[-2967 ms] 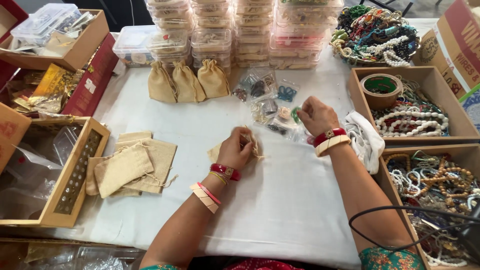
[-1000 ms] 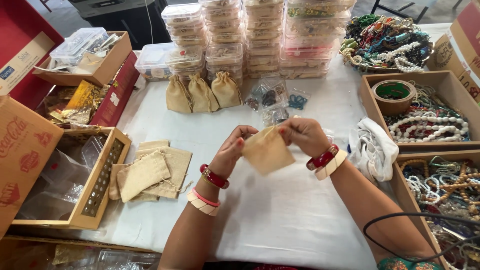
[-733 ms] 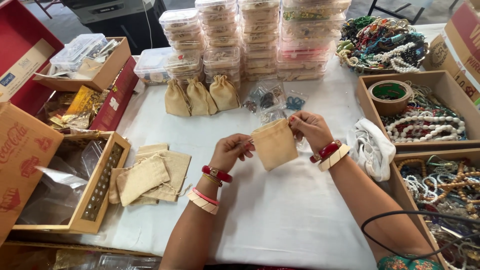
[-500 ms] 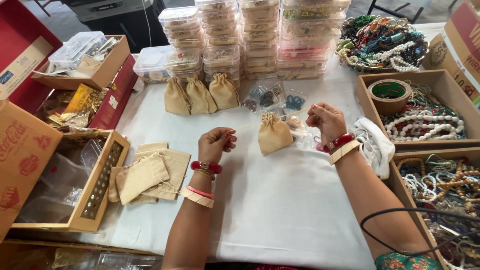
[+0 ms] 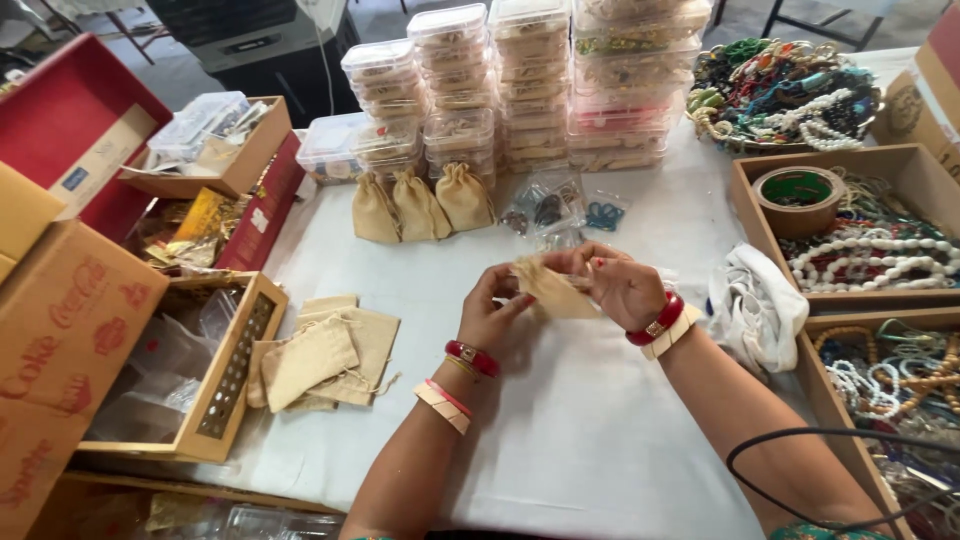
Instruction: The person wipes clear plastic containers with a white cloth, then places small beige drawstring pouches inside them. They close the containers and stack them on the table. The person also handles small plastic bags containing jewelry and places them into beige pouches.
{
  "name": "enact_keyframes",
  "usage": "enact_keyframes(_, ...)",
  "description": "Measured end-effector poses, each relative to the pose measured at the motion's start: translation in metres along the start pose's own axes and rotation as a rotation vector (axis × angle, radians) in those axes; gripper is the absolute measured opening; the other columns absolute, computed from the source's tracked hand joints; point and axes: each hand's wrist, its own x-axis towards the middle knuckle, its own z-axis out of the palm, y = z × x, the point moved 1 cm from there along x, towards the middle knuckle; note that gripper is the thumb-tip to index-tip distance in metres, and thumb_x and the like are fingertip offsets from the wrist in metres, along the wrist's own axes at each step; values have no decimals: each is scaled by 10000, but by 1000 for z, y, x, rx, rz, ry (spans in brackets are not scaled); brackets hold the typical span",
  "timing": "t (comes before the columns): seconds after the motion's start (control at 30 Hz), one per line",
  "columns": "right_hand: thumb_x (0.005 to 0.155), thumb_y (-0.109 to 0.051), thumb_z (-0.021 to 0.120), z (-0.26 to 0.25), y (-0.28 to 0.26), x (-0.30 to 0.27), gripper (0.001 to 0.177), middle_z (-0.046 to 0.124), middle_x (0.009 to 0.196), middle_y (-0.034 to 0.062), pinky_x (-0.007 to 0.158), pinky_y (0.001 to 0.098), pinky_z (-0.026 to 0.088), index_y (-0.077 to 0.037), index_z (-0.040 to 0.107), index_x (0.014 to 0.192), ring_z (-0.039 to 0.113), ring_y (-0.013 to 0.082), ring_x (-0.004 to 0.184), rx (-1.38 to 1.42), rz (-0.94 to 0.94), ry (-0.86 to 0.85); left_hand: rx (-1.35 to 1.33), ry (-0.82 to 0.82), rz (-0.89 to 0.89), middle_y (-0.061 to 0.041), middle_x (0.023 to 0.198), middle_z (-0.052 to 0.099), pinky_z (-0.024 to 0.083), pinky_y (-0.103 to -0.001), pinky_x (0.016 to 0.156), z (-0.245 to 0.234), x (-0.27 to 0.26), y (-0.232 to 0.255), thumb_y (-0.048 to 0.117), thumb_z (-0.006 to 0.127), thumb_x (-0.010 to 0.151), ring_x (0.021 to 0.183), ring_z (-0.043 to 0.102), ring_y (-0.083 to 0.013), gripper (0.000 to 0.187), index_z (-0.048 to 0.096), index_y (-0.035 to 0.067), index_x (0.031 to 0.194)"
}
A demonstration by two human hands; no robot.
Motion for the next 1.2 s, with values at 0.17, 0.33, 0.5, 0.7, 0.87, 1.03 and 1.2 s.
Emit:
enact_keyframes(0.17, 951, -369, 607, -45, 14, -3, 379, 642, 1313, 144, 1055, 431, 416, -74, 631, 1188, 575, 255, 1244, -296, -117, 262, -27, 109, 114, -110, 1104, 758, 573, -284, 879, -51, 24, -57, 57, 766, 1000, 991, 687, -155, 252, 720, -41, 1228)
enact_keyframes(0.33, 923, -423, 623, -67, 31, -1, 497, 703, 1231, 77, 1019, 358, 428, -57, 655, 1257, 629, 191, 1174, -573, -26, 324, 146, 80, 20, -70, 1241, 669, 587, -321, 891, -51, 35, -31, 184, 823, 869, 1042, 651, -177, 555, 560, 19, 1329)
enact_keyframes(0.5, 912, -236, 714, -45, 32, -2, 246, 753, 911, 81, 710, 291, 552, -56, 762, 1072, 689, 164, 792, -1214, -62, 462, 301, 62, -311, -136, 1151, 707, 593, -357, 888, -19, 45, -25, 308, 832, 831, 1039, 711, -239, 718, 490, 35, 1400)
enact_keyframes(0.7, 967, -187, 643, -68, 27, 1, 170, 768, 812, 37, 694, 252, 594, -54, 748, 960, 758, 92, 796, -1120, -207, 693, 603, -23, -387, -101, 959, 771, 569, -348, 811, -5, 57, 10, 273, 876, 810, 873, 726, -224, 404, 745, 10, 1087)
enact_keyframes(0.87, 970, -146, 624, -72, 25, 1, 157, 768, 799, 52, 692, 251, 582, -49, 743, 937, 753, 101, 776, -1115, -184, 704, 35, 76, -161, -66, 956, 766, 608, -305, 776, -72, 105, -52, 32, 792, 838, 848, 714, -160, 208, 734, 27, 1038)
enact_keyframes(1.03, 959, -139, 625, -74, 26, 4, 148, 756, 830, 42, 673, 257, 574, -45, 738, 934, 751, 98, 771, -1161, -189, 667, -63, 163, -69, -52, 988, 762, 595, -293, 813, -130, 137, -63, -50, 739, 899, 870, 699, -132, 168, 735, 19, 1052)
enact_keyframes(1.2, 958, -145, 628, -73, 24, 6, 152, 765, 810, 45, 671, 256, 569, -56, 750, 941, 743, 104, 756, -1157, -147, 678, -36, 276, -2, -5, 1008, 719, 601, -272, 837, -143, 153, -67, -45, 763, 816, 906, 679, -110, 348, 696, 60, 1141)
